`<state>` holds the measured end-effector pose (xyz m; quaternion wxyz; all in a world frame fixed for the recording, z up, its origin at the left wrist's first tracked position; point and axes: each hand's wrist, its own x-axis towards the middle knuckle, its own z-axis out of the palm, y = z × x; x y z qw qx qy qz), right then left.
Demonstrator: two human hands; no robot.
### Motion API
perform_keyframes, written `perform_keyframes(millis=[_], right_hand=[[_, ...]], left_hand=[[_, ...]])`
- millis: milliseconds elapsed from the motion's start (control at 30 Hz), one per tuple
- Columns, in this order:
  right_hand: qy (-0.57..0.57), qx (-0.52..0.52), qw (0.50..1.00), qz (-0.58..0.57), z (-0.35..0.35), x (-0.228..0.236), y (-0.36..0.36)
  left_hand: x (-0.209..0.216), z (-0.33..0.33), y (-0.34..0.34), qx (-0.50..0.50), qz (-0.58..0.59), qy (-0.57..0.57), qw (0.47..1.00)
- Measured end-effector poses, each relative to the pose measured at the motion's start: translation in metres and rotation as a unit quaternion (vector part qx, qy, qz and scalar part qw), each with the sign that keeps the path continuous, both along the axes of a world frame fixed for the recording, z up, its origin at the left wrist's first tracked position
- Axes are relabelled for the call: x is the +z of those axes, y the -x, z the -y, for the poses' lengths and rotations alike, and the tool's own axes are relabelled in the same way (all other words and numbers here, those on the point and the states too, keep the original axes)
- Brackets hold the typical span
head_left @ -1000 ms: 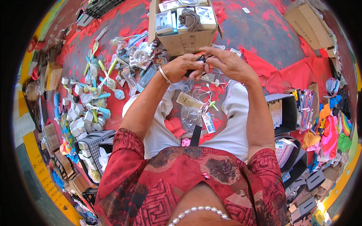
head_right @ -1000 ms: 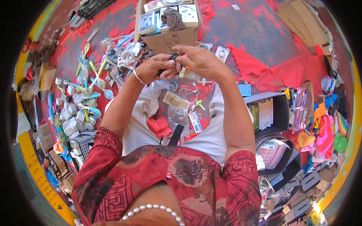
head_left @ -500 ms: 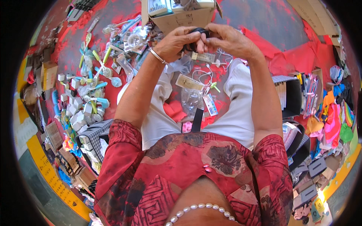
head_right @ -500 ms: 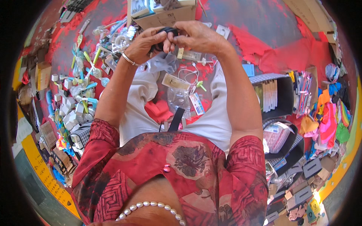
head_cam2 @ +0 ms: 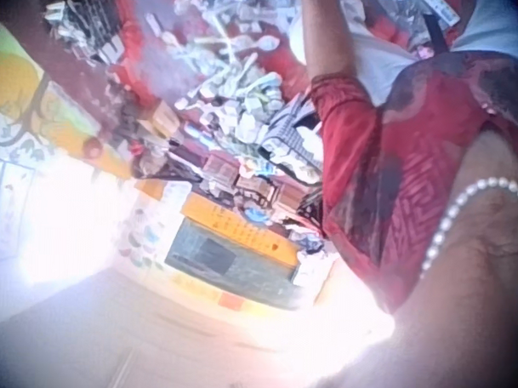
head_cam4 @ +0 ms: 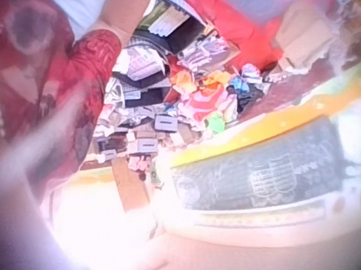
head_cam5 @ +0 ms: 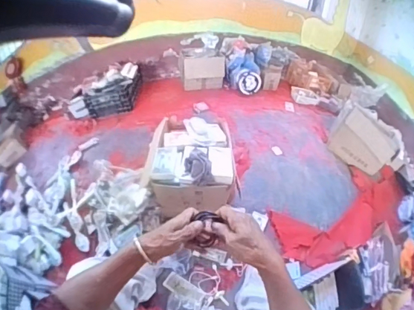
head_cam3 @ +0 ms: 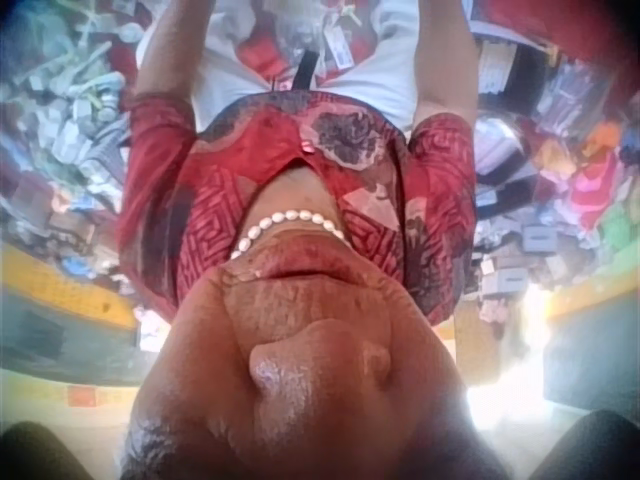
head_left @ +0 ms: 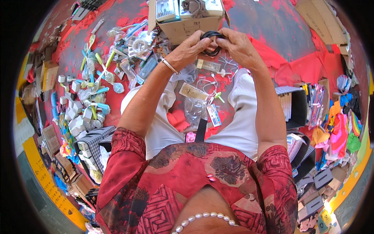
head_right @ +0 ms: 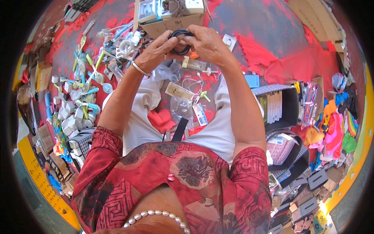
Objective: The person sits on the floor and repeatedly picks up black and white cables, coils them, and places them into small plastic bags. The person handles the cables one at a time, organizing them into a pile of packaged items.
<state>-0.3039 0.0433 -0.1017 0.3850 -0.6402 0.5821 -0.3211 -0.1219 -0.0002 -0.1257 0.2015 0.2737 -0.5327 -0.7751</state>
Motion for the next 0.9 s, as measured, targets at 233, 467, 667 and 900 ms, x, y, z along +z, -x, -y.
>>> perform_keyframes(millis=[233,467,667,900], right_hand=[[0.028,-0.018,0.999,0.012,-0.005,0.012,-0.011],[0.024,-0.005,1.000,-0.003,-0.003,0.008,-0.010],[-0.061,0.036,0.983,0.167,-0.002,0.004,-0.002],[-0.018,-0.026,0.998,-0.051,-0.005,0.009,-0.012]], left_hand=[[0.008,0.003,-0.009,-0.104,-0.103,-0.174,0.974],[0.000,0.003,-0.012,-0.127,-0.077,-0.175,0.973],[0.004,-0.003,-0.006,-0.109,-0.028,-0.108,0.988],[-0.003,-0.008,0.008,-0.111,0.086,0.057,0.988]])
